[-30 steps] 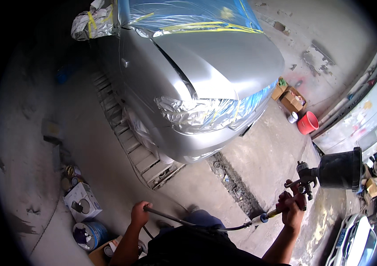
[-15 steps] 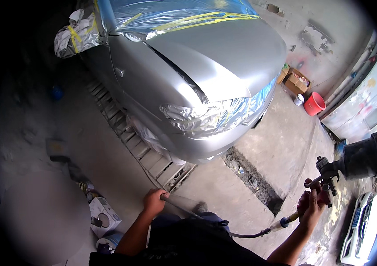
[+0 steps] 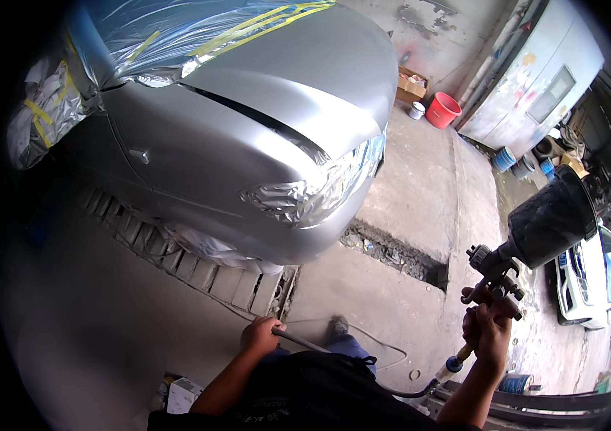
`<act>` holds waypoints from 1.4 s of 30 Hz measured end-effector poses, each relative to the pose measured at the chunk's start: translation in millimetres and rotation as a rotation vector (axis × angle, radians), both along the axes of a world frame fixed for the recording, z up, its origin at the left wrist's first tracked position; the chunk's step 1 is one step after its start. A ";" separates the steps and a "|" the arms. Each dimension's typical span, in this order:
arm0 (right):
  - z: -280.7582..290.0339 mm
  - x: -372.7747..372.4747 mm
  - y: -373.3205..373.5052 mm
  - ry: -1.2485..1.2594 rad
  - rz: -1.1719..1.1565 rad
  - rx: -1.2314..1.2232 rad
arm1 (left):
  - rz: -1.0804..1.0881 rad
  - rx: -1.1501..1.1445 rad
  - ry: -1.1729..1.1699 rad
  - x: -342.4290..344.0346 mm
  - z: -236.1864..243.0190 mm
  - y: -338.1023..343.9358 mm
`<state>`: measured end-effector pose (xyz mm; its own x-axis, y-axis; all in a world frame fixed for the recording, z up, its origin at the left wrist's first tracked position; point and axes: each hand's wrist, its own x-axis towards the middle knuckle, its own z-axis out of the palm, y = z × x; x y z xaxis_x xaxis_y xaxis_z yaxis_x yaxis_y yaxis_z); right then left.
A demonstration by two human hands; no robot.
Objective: The person uses a spray gun to apply paint to the rear bumper of a silver car in a workshop. The car is partially masked with plastic sheeting and tape. The person moves around the vehicle to cover different sections of the bumper and then refills the spray gun from a paint can.
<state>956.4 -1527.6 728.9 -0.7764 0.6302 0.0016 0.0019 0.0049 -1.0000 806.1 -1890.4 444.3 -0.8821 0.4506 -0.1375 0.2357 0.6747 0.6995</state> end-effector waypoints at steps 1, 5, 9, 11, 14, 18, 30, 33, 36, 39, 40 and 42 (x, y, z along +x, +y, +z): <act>1.3 3.8 -10.3 -0.018 -0.013 0.008 | -0.031 0.000 -0.024 -2.3 -2.9 -5.7; 19.8 11.2 -48.5 -0.109 -0.062 -0.004 | -0.098 0.013 -0.024 -5.7 -4.2 -19.4; 26.7 13.1 -60.1 -0.115 -0.041 -0.037 | -0.076 0.000 -0.077 -10.3 3.2 -21.2; 27.1 12.5 -57.2 -0.085 -0.018 -0.024 | -0.082 0.011 -0.069 -10.4 0.0 -18.5; 27.0 -1.5 -59.7 -0.008 -0.012 -0.009 | -0.054 -0.016 -0.062 -11.7 -2.4 -21.9; 33.7 -16.4 -46.8 -0.019 0.134 -0.100 | 0.012 -0.039 -0.053 -8.1 -4.4 -25.2; 2.8 -46.0 44.3 -0.171 0.045 -0.087 | 0.096 -0.093 -0.040 4.7 0.5 -2.6; 4.0 -56.0 48.1 -0.187 -0.061 -0.093 | 0.082 -0.075 0.002 6.4 -5.1 0.1; 1.8 -59.3 52.3 -0.155 0.024 -0.108 | 0.095 -0.087 0.004 8.9 -8.2 3.3; 2.8 -64.5 47.7 0.016 0.144 -0.169 | 0.111 -0.121 -0.005 9.8 -12.2 5.9; 5.4 -67.2 42.9 0.091 0.178 -0.196 | 0.118 -0.129 -0.017 10.0 -12.7 7.1; 16.3 -75.1 36.2 0.091 0.217 -0.145 | 0.130 -0.145 -0.041 10.4 -13.8 9.1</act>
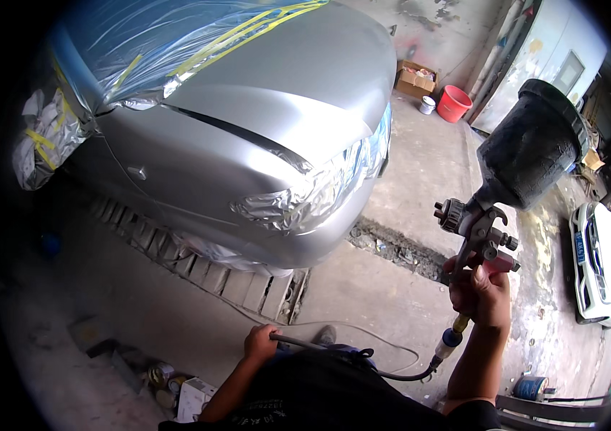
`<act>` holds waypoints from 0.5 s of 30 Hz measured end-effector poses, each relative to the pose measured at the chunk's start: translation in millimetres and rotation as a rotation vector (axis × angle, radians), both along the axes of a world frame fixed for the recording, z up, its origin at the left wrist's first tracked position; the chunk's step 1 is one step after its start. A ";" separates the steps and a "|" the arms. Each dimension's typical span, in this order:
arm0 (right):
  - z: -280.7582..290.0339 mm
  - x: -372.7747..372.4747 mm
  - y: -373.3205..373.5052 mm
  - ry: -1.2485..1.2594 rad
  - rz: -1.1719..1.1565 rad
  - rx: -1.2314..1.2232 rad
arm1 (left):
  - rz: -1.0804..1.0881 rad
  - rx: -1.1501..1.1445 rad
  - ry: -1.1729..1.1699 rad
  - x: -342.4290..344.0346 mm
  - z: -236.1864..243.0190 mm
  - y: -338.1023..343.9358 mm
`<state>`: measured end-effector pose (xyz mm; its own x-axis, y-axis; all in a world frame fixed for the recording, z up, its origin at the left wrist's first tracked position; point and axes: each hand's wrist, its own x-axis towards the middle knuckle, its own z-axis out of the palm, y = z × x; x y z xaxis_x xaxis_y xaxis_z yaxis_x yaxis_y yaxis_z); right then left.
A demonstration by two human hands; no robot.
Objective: The person uses a spray gun to apply paint to the rear bumper of a silver car in a workshop. The car is partially masked with plastic sheeting and tape. The person moves around the vehicle to cover different sections of the bumper and then refills the spray gun from a paint can.
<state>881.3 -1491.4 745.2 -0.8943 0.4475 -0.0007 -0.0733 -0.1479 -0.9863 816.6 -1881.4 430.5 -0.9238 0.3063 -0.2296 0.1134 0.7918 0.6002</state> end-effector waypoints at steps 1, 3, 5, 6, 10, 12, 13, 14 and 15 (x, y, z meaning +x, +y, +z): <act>3.4 -4.2 0.2 0.004 0.018 0.027 | -0.004 -0.007 0.006 0.7 -0.7 -0.2; 1.6 -8.5 9.8 -0.033 0.029 0.039 | -0.011 -0.017 0.018 2.5 -2.8 -1.5; -7.5 -11.9 23.9 -0.081 -0.023 0.023 | 0.015 -0.013 -0.011 4.8 -5.7 -1.3; -13.1 -11.1 34.2 -0.098 -0.022 0.022 | 0.028 -0.012 -0.027 5.4 -6.6 -1.0; -27.7 -5.6 62.6 -0.300 -0.263 0.112 | 0.030 -0.029 -0.036 5.2 -2.9 5.5; -30.9 -3.3 73.0 -0.315 -0.246 0.097 | 0.035 -0.043 -0.045 5.2 -2.4 6.9; -30.7 -3.4 75.5 -0.322 -0.238 0.088 | 0.033 -0.048 -0.051 5.2 -2.3 7.0; -31.4 -2.9 73.9 -0.288 -0.246 0.090 | 0.030 -0.053 -0.056 5.1 -2.2 7.0; -30.4 -2.5 70.7 -0.227 -0.179 0.065 | 0.025 -0.058 -0.061 4.8 -3.0 7.1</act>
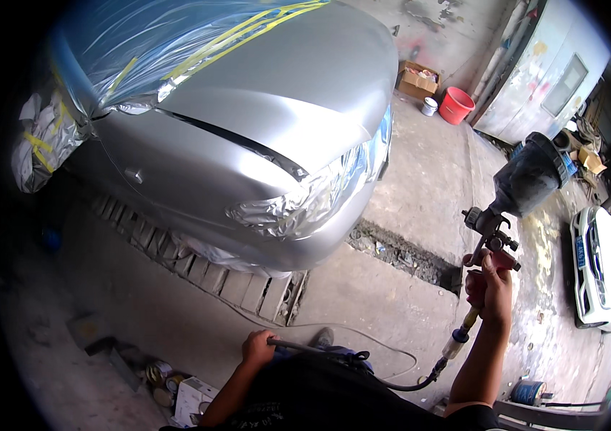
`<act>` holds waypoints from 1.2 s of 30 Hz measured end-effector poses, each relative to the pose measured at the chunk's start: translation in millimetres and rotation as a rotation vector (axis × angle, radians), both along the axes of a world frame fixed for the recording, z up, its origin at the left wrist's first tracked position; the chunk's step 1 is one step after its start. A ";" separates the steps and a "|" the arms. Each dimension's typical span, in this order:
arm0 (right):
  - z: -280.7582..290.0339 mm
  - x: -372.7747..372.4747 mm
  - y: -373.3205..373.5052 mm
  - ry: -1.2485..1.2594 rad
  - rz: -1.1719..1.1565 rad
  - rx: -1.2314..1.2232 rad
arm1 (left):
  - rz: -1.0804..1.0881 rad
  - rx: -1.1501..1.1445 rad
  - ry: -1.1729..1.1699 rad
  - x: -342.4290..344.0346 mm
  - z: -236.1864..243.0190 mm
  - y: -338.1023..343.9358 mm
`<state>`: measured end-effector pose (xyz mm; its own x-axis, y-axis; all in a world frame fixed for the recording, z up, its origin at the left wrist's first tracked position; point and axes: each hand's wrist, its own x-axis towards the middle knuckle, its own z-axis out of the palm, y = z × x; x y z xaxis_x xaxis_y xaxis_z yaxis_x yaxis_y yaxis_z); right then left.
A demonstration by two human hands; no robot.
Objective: The person uses a spray gun to apply paint to the rear bumper of a silver car in a workshop. The car is partially masked with plastic sheeting and tape. The person moves around the vehicle to cover different sections of the bumper and then refills the spray gun from a paint can.
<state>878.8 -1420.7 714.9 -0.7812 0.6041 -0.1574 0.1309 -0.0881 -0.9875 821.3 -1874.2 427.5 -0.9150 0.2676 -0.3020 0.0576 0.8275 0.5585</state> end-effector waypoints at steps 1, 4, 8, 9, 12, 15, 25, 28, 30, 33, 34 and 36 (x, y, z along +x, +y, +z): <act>0.2 1.4 -2.8 0.062 0.065 -0.026 | -0.004 -0.001 0.007 -0.4 -0.9 0.2; -2.9 1.8 -8.2 0.189 0.260 -0.149 | -0.007 -0.005 0.008 -2.9 1.5 6.3; 2.9 -11.3 -13.0 0.255 0.272 -0.104 | 0.001 -0.022 -0.017 -5.0 7.2 15.1; 3.3 -15.0 -10.0 0.240 0.211 -0.104 | -0.001 -0.023 -0.017 -5.3 7.2 16.4; -0.3 -16.3 19.5 0.023 0.105 -0.032 | -0.035 -0.034 0.001 -1.5 2.5 14.9; -4.9 -18.8 35.7 -0.055 -0.081 0.008 | -0.012 -0.008 0.047 2.2 -3.2 10.4; 41.9 -32.0 -3.5 -0.042 -0.060 0.117 | -0.021 -0.098 -0.065 -5.9 -6.5 -2.0; 62.7 -37.4 -51.5 0.171 0.047 0.107 | -0.083 -0.038 0.008 -13.7 -12.1 -12.7; 76.4 -36.2 -70.3 0.290 0.203 0.097 | -0.086 0.002 -0.026 -21.8 5.9 -9.0; 91.3 -34.1 -77.8 0.257 0.208 0.139 | -0.176 0.059 -0.109 -40.0 13.8 -13.1; 95.2 -37.4 -81.3 0.240 0.203 0.152 | -0.205 0.090 -0.121 -46.0 5.9 -23.3; 102.0 -46.6 -95.8 0.173 0.009 0.263 | -0.281 0.163 -0.153 -58.3 -14.3 -37.9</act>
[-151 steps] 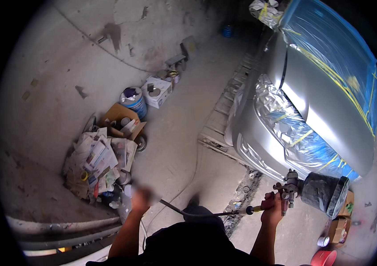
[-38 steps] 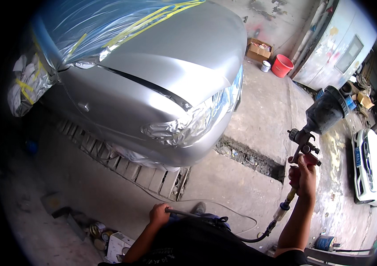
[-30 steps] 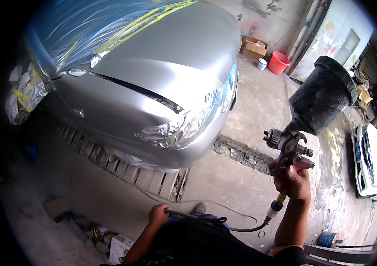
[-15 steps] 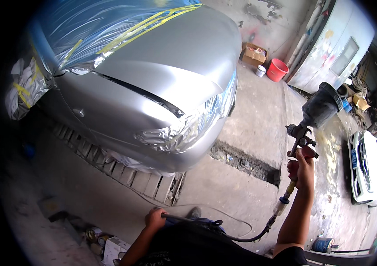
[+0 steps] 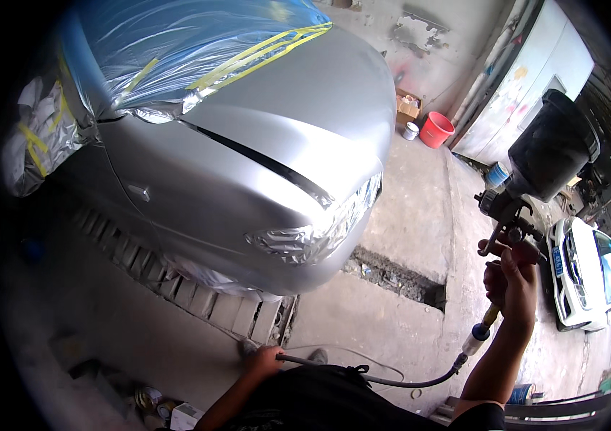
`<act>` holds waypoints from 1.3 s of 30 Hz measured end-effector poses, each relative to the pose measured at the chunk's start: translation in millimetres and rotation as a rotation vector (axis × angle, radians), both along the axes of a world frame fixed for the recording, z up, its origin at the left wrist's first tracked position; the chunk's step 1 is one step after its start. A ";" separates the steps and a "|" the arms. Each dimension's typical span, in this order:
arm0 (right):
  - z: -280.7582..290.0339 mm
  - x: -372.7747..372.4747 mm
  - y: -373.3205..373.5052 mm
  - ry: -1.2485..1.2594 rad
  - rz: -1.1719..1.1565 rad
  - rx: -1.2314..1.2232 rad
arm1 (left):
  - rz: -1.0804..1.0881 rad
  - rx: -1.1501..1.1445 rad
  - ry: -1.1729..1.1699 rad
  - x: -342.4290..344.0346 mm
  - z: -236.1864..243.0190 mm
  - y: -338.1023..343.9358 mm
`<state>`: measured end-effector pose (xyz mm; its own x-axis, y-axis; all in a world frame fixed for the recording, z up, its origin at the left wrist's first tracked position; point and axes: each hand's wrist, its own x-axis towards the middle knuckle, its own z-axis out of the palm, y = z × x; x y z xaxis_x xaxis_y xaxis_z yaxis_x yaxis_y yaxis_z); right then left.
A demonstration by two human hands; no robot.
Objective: The person uses a spray gun to apply paint to the rear bumper of a silver car in a workshop. The car is partially masked with plastic sheeting and tape. The person moves around the vehicle to cover different sections of the bumper and then refills the spray gun from a paint can.
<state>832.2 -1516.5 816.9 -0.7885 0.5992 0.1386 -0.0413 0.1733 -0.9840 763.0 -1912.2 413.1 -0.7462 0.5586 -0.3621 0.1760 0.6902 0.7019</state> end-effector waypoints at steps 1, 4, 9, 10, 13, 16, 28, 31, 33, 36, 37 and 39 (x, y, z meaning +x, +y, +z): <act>3.7 -3.6 -6.2 -0.039 -0.085 0.007 | -0.026 0.012 -0.040 -5.7 -4.4 -8.2; 17.7 -12.7 -34.2 -0.123 -0.239 0.043 | -0.108 0.044 -0.116 -27.1 -6.6 -28.5; 48.9 -36.5 -101.3 -0.104 -0.185 0.088 | -0.168 0.008 -0.130 -51.1 -5.5 -56.4; 53.2 -41.7 -116.2 -0.086 -0.153 0.095 | -0.185 0.013 -0.140 -54.8 -4.7 -62.7; 71.2 -63.3 -168.3 -0.003 0.033 0.100 | -0.226 0.023 -0.160 -62.4 -1.5 -77.1; 86.3 -86.6 -206.2 0.056 0.204 0.066 | -0.214 0.005 -0.168 -66.6 6.5 -87.1; 4.8 -4.4 -130.2 -0.164 -0.236 -0.118 | -0.082 -0.049 -0.136 -55.7 17.7 -109.7; -25.8 44.4 -102.8 -0.291 -0.375 -0.132 | -0.117 -0.033 -0.131 -44.0 18.9 -105.7; -42.3 67.9 -89.8 -0.295 -0.417 -0.149 | -0.115 -0.022 -0.148 -34.9 20.7 -101.3; -51.7 81.0 -83.4 -0.302 -0.442 -0.182 | -0.191 -0.111 -0.156 -24.2 26.1 -97.9; -54.0 82.5 -79.7 -0.302 -0.433 -0.190 | -0.193 -0.121 -0.141 -20.5 31.1 -96.1; -50.8 74.8 -84.5 -0.274 -0.352 -0.180 | -0.190 -0.139 -0.116 -15.5 28.0 -100.0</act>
